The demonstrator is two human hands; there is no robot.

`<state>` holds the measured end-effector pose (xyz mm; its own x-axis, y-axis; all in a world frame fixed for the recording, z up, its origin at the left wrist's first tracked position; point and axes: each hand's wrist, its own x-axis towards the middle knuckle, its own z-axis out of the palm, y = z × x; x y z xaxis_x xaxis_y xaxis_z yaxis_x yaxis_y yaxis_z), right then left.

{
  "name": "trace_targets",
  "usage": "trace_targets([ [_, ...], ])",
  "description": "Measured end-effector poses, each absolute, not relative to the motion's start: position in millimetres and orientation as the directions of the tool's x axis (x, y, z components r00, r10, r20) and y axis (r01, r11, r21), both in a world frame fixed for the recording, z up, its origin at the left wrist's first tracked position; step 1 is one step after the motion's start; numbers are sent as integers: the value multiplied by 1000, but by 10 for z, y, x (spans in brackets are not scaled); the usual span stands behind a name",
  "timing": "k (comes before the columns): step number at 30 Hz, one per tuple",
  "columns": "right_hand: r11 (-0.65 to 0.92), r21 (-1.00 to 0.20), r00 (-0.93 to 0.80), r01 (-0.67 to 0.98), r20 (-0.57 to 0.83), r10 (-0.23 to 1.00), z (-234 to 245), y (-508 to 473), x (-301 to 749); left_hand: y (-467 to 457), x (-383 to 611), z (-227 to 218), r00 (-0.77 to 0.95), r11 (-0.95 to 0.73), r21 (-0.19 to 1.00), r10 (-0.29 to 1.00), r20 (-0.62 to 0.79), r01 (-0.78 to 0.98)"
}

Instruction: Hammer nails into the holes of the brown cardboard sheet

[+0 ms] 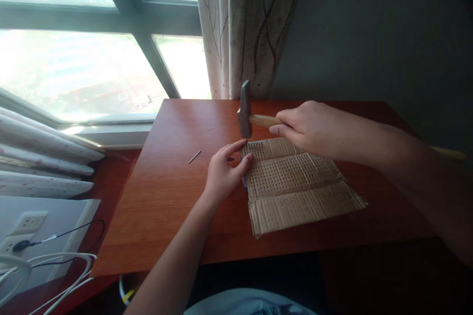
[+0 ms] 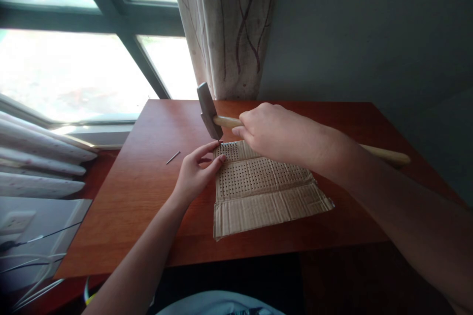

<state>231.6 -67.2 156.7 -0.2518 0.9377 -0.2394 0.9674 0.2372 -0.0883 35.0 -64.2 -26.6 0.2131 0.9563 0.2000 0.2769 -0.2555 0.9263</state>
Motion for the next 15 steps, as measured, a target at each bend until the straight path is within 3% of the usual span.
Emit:
trace_targets([
  [15, 192, -208, -223, 959, -136, 965, 1571, -743, 2330, -647, 339, -269, 219, -246, 927, 958, 187, 282],
])
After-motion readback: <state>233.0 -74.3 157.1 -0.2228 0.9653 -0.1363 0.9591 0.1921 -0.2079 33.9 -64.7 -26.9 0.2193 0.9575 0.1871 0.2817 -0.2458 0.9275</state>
